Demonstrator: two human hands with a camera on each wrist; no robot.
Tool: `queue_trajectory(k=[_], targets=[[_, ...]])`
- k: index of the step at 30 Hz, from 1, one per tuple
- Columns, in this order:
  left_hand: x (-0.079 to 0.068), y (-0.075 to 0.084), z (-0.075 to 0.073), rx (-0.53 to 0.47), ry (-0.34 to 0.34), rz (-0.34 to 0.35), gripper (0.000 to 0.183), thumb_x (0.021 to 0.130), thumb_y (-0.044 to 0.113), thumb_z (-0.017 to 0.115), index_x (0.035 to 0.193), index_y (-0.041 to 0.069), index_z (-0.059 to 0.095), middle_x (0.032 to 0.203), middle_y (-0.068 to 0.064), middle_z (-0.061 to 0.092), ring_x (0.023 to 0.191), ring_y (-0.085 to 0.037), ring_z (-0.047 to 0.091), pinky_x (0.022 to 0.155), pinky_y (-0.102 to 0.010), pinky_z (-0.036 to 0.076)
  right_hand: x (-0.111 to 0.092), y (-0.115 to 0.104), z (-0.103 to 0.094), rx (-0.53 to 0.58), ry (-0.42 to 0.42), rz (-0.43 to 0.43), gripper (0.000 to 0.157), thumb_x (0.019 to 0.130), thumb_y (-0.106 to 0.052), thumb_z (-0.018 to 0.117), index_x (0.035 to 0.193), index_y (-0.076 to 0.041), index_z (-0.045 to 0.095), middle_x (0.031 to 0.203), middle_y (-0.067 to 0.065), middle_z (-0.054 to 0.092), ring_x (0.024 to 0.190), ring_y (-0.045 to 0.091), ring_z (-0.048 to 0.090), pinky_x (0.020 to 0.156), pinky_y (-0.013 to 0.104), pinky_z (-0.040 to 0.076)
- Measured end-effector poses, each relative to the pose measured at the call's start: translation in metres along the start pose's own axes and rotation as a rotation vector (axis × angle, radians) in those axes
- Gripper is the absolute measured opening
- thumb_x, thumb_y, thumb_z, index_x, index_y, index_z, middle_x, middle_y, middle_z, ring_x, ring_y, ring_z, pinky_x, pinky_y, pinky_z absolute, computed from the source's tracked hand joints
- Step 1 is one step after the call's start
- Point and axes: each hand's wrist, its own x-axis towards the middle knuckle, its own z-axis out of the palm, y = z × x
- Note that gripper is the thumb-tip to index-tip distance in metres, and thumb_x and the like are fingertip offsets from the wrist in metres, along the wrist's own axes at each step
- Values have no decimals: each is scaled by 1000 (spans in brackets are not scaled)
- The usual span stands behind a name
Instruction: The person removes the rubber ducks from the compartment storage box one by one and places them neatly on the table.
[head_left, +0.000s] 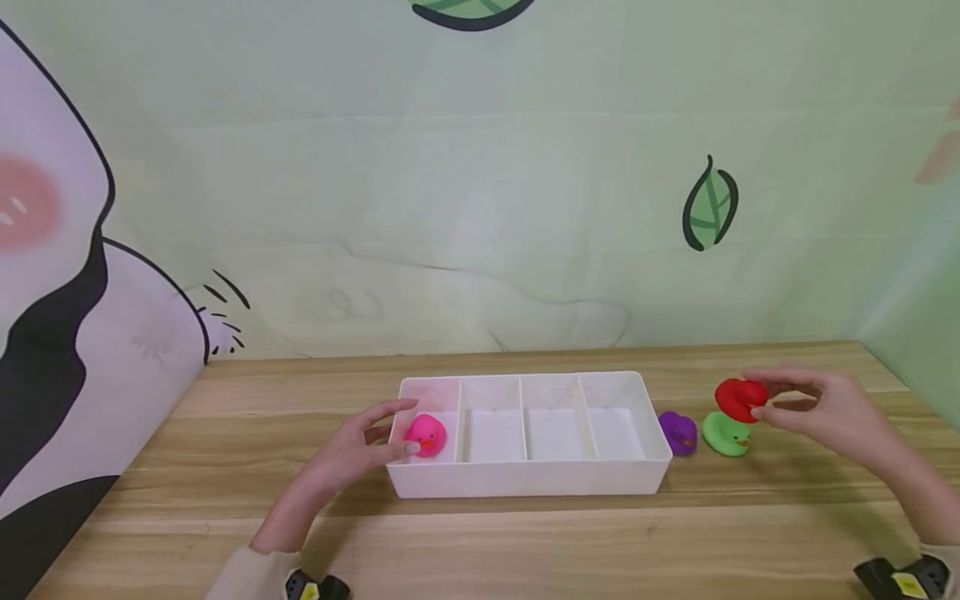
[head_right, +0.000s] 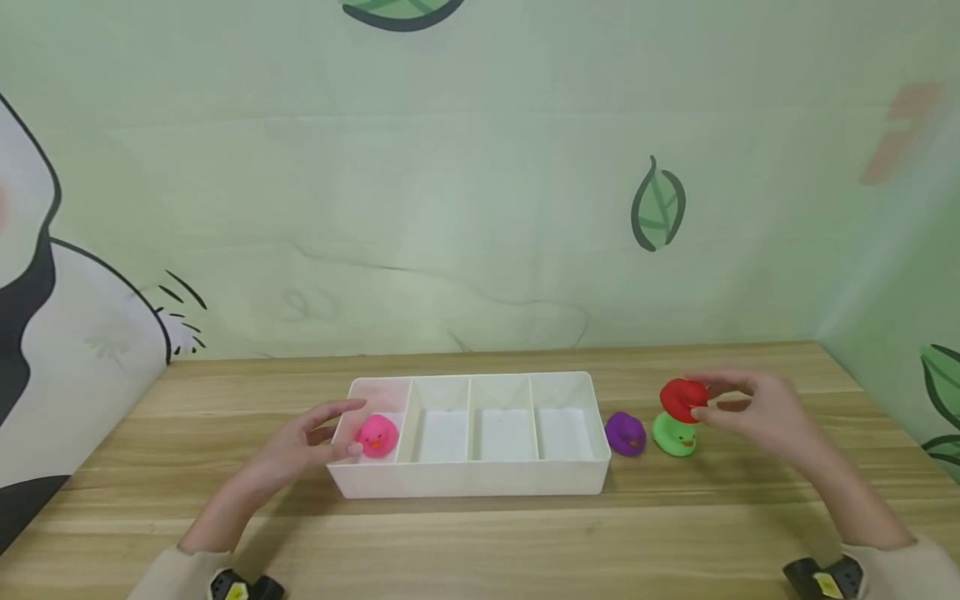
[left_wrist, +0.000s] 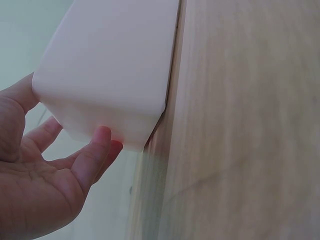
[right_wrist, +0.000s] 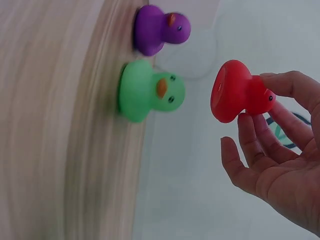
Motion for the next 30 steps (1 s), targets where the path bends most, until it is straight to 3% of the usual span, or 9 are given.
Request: queue_trajectory(k=[9,17,24,30], targets=[[1,0,-2,-2,5,-4,59,79,21,71,133,14,46,144,-17,30,126,-46,32,94,-51,40,-4,20,-12,-32,-10,83,43,78,-12,72,114,8,57,91,-32,53,79,-11,53,62,15,49],[2,1,-2,12,13,-11,60,79,22,71,133,14,46,144,-16,31,126,-46,33,94,-50,41,-4,30,-15,-130,-46,155,48,76,-16,74,114,8,58,94,7,66,78,-15,48,60,16,45],[1,1,-3,15,13,-3,59,79,21,71,133,15,47,143,-16,31,126,-46,33,93,-51,41,-5,37,-16,-179,-87,140,49,73,-16,76,112,9,59,97,18,65,78,-18,45,61,13,43],[0,1,-2,11,7,-12,60,79,24,71,133,16,47,144,-17,30,126,-46,33,93,-51,41,-7,44,-17,-205,-151,176,49,73,-16,75,113,8,59,102,21,63,79,-18,43,63,16,43]])
